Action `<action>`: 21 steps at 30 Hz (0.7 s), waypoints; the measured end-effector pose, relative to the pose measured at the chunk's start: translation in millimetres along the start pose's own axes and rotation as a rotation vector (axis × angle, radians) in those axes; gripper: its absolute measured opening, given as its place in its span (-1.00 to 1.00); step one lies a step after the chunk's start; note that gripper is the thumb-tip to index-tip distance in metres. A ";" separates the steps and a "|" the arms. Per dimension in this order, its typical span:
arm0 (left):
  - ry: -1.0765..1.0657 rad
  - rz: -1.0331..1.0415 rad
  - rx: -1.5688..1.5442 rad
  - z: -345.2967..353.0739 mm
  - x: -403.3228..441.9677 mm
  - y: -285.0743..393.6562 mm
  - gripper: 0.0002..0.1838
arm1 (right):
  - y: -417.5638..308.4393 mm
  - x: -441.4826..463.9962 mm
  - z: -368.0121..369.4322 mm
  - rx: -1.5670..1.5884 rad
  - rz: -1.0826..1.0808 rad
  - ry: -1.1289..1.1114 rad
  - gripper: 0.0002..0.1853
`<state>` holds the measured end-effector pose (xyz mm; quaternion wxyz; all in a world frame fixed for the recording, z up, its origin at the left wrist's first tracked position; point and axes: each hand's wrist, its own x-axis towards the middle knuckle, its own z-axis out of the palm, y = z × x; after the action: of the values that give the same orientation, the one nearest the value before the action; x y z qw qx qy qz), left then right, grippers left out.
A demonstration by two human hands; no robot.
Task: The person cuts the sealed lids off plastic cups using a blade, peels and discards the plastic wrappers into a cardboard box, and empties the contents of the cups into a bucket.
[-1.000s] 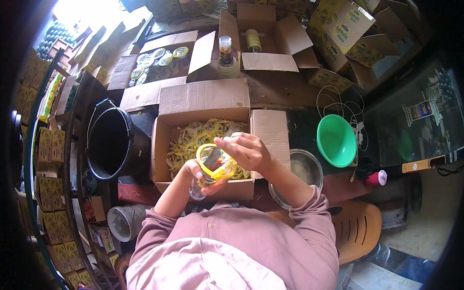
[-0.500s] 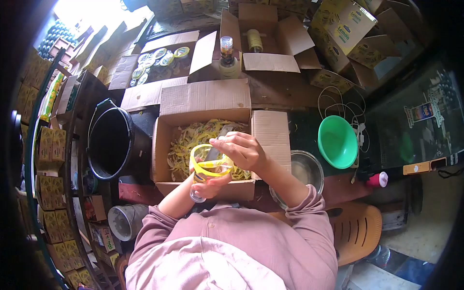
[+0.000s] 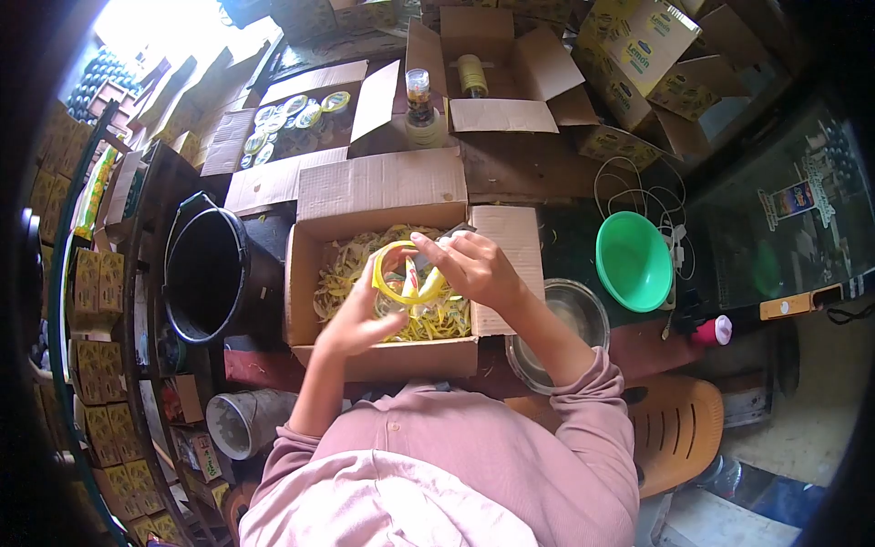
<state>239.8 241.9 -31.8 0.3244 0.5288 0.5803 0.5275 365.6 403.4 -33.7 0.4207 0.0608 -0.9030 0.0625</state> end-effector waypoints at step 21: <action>0.108 -0.069 0.046 25.6 6.7 12.0 -0.40 | 0.9 1.3 -3.5 0.071 -0.025 0.021 -0.53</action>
<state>265.4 253.8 -25.1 0.2984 0.4866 0.6266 0.5305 367.2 404.8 -30.6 0.4287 0.0864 -0.8948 0.0900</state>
